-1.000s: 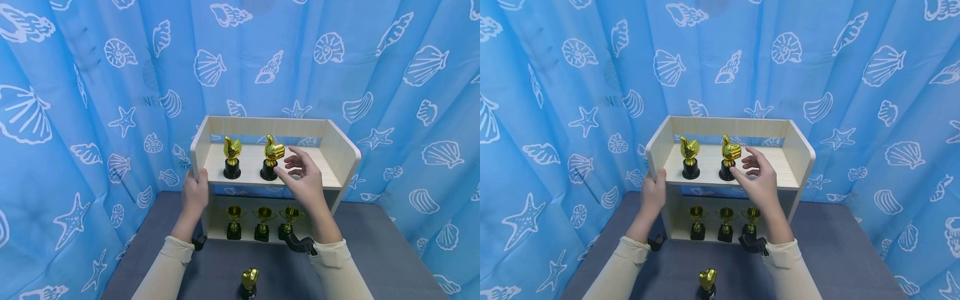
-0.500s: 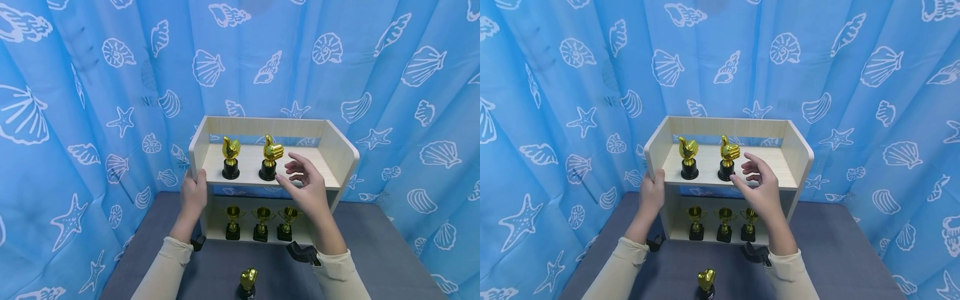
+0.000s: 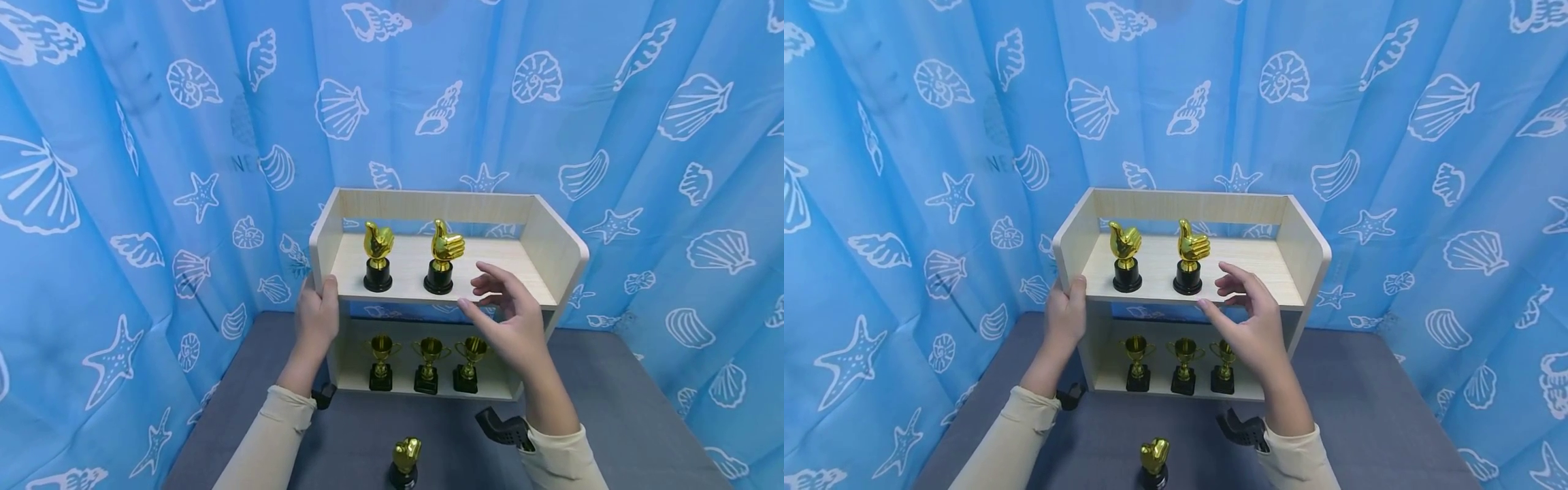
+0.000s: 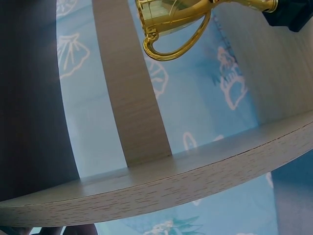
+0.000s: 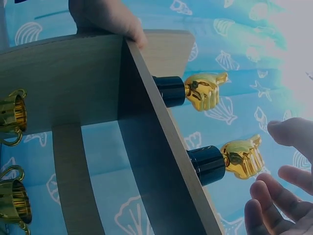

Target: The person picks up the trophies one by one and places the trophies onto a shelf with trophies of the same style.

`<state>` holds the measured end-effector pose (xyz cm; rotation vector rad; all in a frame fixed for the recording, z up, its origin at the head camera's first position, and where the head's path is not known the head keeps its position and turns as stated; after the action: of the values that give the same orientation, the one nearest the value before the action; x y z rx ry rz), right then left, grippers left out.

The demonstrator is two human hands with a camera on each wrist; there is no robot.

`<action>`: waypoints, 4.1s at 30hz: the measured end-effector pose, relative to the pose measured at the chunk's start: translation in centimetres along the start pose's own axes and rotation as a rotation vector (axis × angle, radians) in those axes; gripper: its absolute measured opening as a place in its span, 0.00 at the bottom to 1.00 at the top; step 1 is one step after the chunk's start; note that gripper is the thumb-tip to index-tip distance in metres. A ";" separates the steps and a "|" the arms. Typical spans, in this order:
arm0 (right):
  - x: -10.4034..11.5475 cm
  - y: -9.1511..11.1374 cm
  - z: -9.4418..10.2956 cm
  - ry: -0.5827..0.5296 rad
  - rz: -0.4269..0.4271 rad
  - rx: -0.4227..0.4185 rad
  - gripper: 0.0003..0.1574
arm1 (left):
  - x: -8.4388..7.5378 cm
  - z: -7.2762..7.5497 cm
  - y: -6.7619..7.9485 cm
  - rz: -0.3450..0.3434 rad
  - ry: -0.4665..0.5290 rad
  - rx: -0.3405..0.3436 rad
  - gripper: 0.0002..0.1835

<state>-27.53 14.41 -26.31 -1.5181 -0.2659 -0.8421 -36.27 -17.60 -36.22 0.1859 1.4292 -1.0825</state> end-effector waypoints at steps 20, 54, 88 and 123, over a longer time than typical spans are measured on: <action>-2.3 4.1 -1.1 0.016 -0.011 0.270 0.36 | -0.3 0.1 -0.1 -0.019 -0.016 -0.015 0.31; -4.3 10.7 -3.8 -0.045 -0.068 0.585 0.32 | -0.2 0.3 -0.1 -0.003 -0.001 -0.008 0.30; -7.9 17.2 -6.3 -0.174 -0.343 0.803 0.32 | -0.4 0.2 0.2 -0.004 -0.002 -0.012 0.31; -9.1 20.8 -8.2 -0.243 -0.489 1.018 0.31 | 0.0 0.1 0.2 -0.001 0.000 0.010 0.33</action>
<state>-23.69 6.34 -48.75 -0.5791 -1.0943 -0.7072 -36.05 -17.52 -36.29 0.1926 1.4241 -1.0910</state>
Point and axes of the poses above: each hand's wrist, its own y-axis away from the middle knuckle, its own z-axis out of the back of the hand, x = y × z, the point moved 8 cm from there along -y, towards the middle knuckle, and after that the axes turned 15 degrees about -x, right-handed, at the moved point
